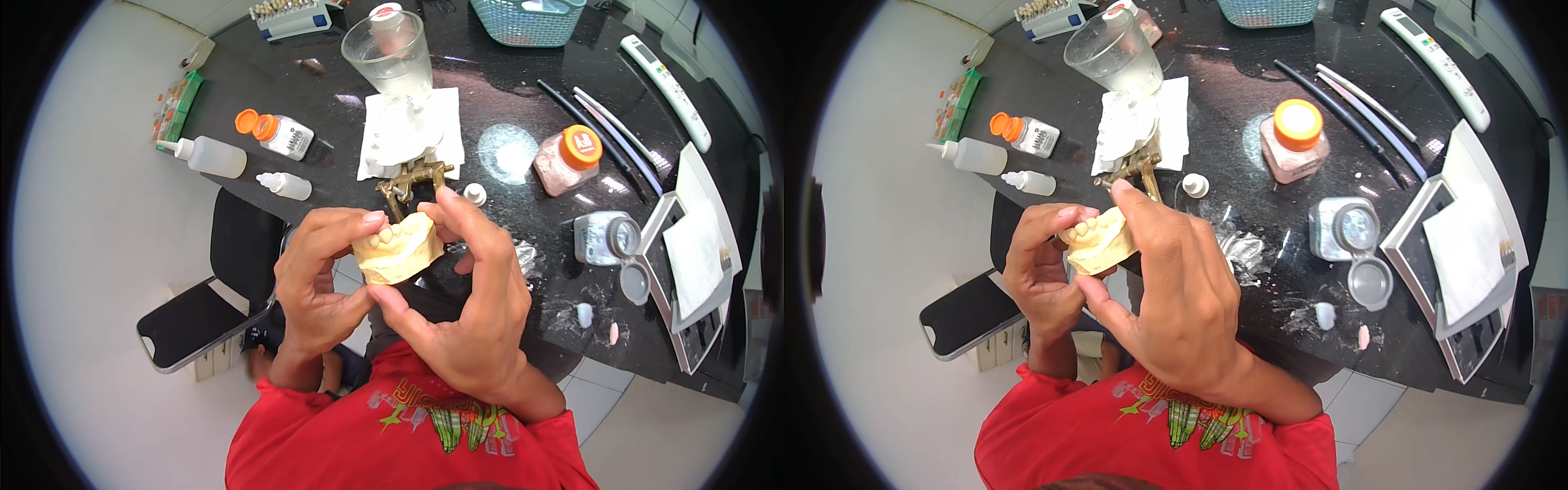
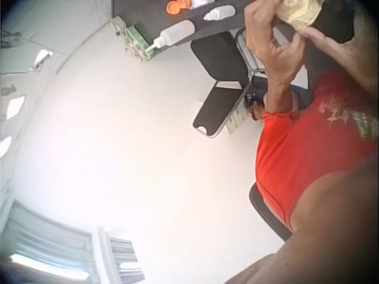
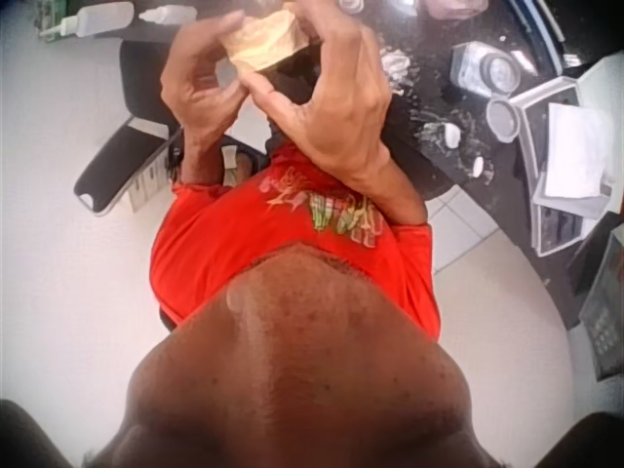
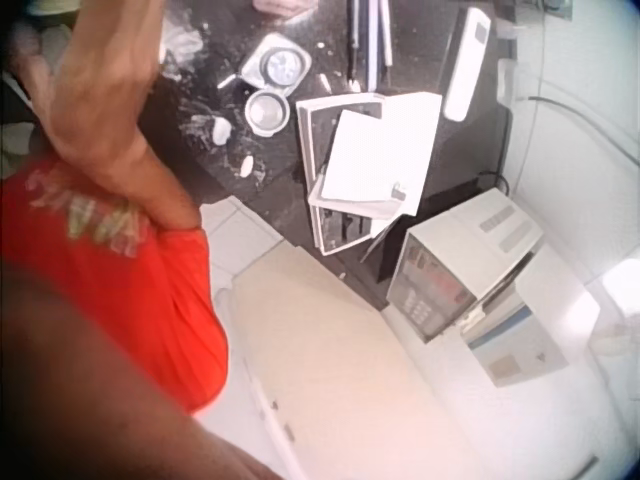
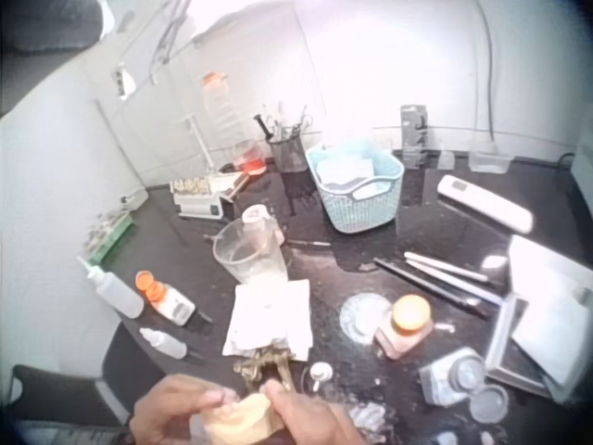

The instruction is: The person applies a white paste to a dental framework by hand using a brush, while holding a dental cast.

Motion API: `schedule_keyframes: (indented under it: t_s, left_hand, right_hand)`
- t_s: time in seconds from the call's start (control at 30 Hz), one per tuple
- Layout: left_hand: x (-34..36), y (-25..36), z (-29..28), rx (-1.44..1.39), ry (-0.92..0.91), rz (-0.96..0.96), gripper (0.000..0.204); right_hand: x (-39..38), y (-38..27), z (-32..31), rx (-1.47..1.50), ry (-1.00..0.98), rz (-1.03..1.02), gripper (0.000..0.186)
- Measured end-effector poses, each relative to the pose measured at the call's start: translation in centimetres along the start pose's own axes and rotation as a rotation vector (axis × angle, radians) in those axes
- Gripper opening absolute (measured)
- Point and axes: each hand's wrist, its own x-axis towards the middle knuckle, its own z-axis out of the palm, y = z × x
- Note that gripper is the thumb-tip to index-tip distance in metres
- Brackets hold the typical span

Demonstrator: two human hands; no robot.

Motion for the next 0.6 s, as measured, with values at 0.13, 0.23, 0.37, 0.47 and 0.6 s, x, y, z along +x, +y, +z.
schedule_keyframes:
  t_s: [0.13,0.23,0.37,0.47,0.6]
  left_hand:
    - [-0.3,-0.7,-0.3,-0.057,-0.004,0.029,0.049]
    - [-0.4,-0.7,-0.5,-0.04,-0.007,0.045,0.05]
    - [-0.5,-1.1,-0.5,-0.011,0.01,0.082,0.047]
    - [-0.4,-1.4,-0.3,0.027,0.032,0.115,0.045]
    - [-0.5,-1.5,-0.3,0.045,0.047,0.123,0.044]
  right_hand:
    - [0.1,0.1,0.3,0.0,-0.012,-0.028,0.075]
    - [0.1,0.2,0.7,-0.001,-0.004,-0.047,0.075]
    - [0.1,0.4,0.9,-0.015,0.008,-0.076,0.077]
    - [0.2,0.8,0.9,-0.064,0.001,-0.114,0.082]
    - [0.4,0.8,0.9,-0.077,0.002,-0.12,0.084]
